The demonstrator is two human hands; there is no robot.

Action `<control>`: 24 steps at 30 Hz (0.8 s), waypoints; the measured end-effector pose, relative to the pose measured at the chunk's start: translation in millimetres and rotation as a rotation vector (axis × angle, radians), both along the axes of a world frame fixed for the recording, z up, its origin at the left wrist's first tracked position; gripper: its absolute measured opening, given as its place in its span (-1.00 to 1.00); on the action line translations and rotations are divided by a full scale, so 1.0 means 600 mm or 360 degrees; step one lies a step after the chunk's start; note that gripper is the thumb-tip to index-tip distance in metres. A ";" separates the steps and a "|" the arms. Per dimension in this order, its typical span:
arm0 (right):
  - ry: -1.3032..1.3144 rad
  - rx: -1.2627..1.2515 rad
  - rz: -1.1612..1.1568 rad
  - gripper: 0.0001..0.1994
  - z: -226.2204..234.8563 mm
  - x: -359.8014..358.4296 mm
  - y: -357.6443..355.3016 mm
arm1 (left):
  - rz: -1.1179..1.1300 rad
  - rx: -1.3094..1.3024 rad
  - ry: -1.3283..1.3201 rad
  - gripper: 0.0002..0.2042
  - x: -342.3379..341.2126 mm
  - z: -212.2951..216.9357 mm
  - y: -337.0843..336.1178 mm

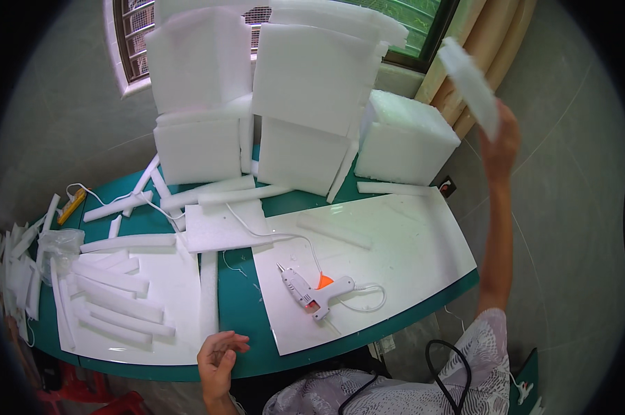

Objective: The person constructs foam boxes by applying hot glue with a glue gun to foam base sheets, attaching foam strips along the edges by hand, and placing the assembled foam boxes onto a stack.

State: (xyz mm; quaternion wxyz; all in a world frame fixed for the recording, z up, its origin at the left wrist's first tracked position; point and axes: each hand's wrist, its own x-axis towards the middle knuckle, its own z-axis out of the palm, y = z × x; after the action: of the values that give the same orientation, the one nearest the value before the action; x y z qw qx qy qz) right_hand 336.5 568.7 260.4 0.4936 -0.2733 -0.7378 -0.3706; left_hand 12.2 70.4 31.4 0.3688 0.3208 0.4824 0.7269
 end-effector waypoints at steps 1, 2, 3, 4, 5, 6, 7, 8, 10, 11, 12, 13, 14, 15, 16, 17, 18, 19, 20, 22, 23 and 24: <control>-0.0157 0.0041 -0.0067 -0.27 -0.005 -0.006 0.034 | -0.0012 0.0014 0.0000 -0.67 0.002 0.000 0.002; -0.0216 -0.0065 -0.0107 -0.25 -0.023 -0.018 0.070 | -0.0003 -0.0013 0.0013 -0.65 0.004 -0.001 0.001; -0.0272 -0.0173 -0.0139 -0.24 -0.043 -0.033 0.095 | 0.0015 -0.0042 0.0028 -0.62 0.005 -0.002 -0.002; -0.0261 -0.0166 -0.0121 -0.24 -0.061 -0.047 0.102 | 0.0032 -0.0036 0.0040 -0.62 0.005 -0.006 -0.007; -0.0348 -0.0410 -0.0051 -0.23 -0.081 -0.055 0.104 | 0.0042 -0.0055 0.0035 -0.63 0.005 -0.010 -0.012; -0.0441 -0.0660 0.0022 -0.22 -0.092 -0.062 0.099 | 0.0054 -0.0082 0.0025 -0.63 0.007 -0.011 -0.017; -0.0441 -0.0659 0.0035 -0.22 -0.095 -0.064 0.096 | 0.0067 -0.0083 0.0028 -0.63 0.006 -0.012 -0.017; -0.0513 -0.0731 -0.0031 -0.22 -0.096 -0.064 0.092 | 0.0057 -0.0085 0.0012 -0.63 0.005 -0.013 -0.015; -0.0583 -0.0819 -0.0112 -0.21 -0.097 -0.061 0.085 | 0.0030 -0.0100 -0.0006 -0.63 0.003 -0.012 -0.018; -0.0553 -0.0775 -0.0086 -0.24 -0.097 -0.062 0.084 | 0.0033 -0.0113 -0.0013 -0.63 0.002 -0.012 -0.019; -0.0521 -0.0725 -0.0065 -0.26 -0.091 -0.063 0.083 | 0.0033 -0.0121 -0.0019 -0.64 0.000 -0.014 -0.016; -0.0519 -0.0725 -0.0080 -0.26 -0.084 -0.062 0.079 | 0.0018 -0.0119 -0.0020 -0.64 -0.002 -0.014 -0.014; -0.0435 -0.0647 -0.0018 -0.30 -0.073 -0.060 0.075 | 0.0005 -0.0131 -0.0017 -0.64 -0.003 -0.014 -0.011; -0.0350 -0.0567 0.0064 -0.34 -0.060 -0.067 0.072 | 0.0010 -0.0144 -0.0009 -0.64 -0.004 -0.014 -0.012; -0.0347 -0.0564 0.0054 -0.34 -0.041 -0.067 0.074 | 0.0001 -0.0139 -0.0007 -0.64 -0.003 -0.017 -0.008; -0.0271 -0.0466 0.0174 -0.37 -0.015 -0.068 0.080 | 0.0004 -0.0136 0.0013 -0.66 -0.003 -0.021 -0.004; -0.0193 -0.0371 0.0297 -0.41 0.012 -0.072 0.084 | 0.0008 -0.0137 0.0037 -0.68 -0.003 -0.024 -0.002; -0.0177 -0.0340 0.0383 -0.42 0.050 -0.088 0.072 | -0.0008 -0.0130 0.0038 -0.68 -0.002 -0.026 -0.001; -0.0157 -0.0314 0.0477 -0.43 0.086 -0.113 0.059 | 0.0031 -0.0193 0.0089 -0.70 0.000 -0.027 -0.002; -0.0172 -0.0237 0.0582 -0.40 0.149 -0.159 0.039 | 0.0066 -0.0250 0.0146 -0.72 0.001 -0.035 -0.010; -0.0164 -0.0233 0.0592 -0.40 0.173 -0.181 0.031 | 0.0103 -0.0225 0.0140 -0.74 0.001 -0.044 -0.015; -0.0221 -0.0348 0.0691 -0.39 0.199 -0.202 0.021 | 0.0140 -0.0189 0.0133 -0.76 0.000 -0.049 -0.016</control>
State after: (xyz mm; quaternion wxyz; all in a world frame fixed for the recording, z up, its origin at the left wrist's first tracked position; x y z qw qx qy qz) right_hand 215.6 581.2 379.5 0.4773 -0.1340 -0.8470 -0.1917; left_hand 12.0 60.7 1.9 0.3345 0.3068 0.5532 0.6986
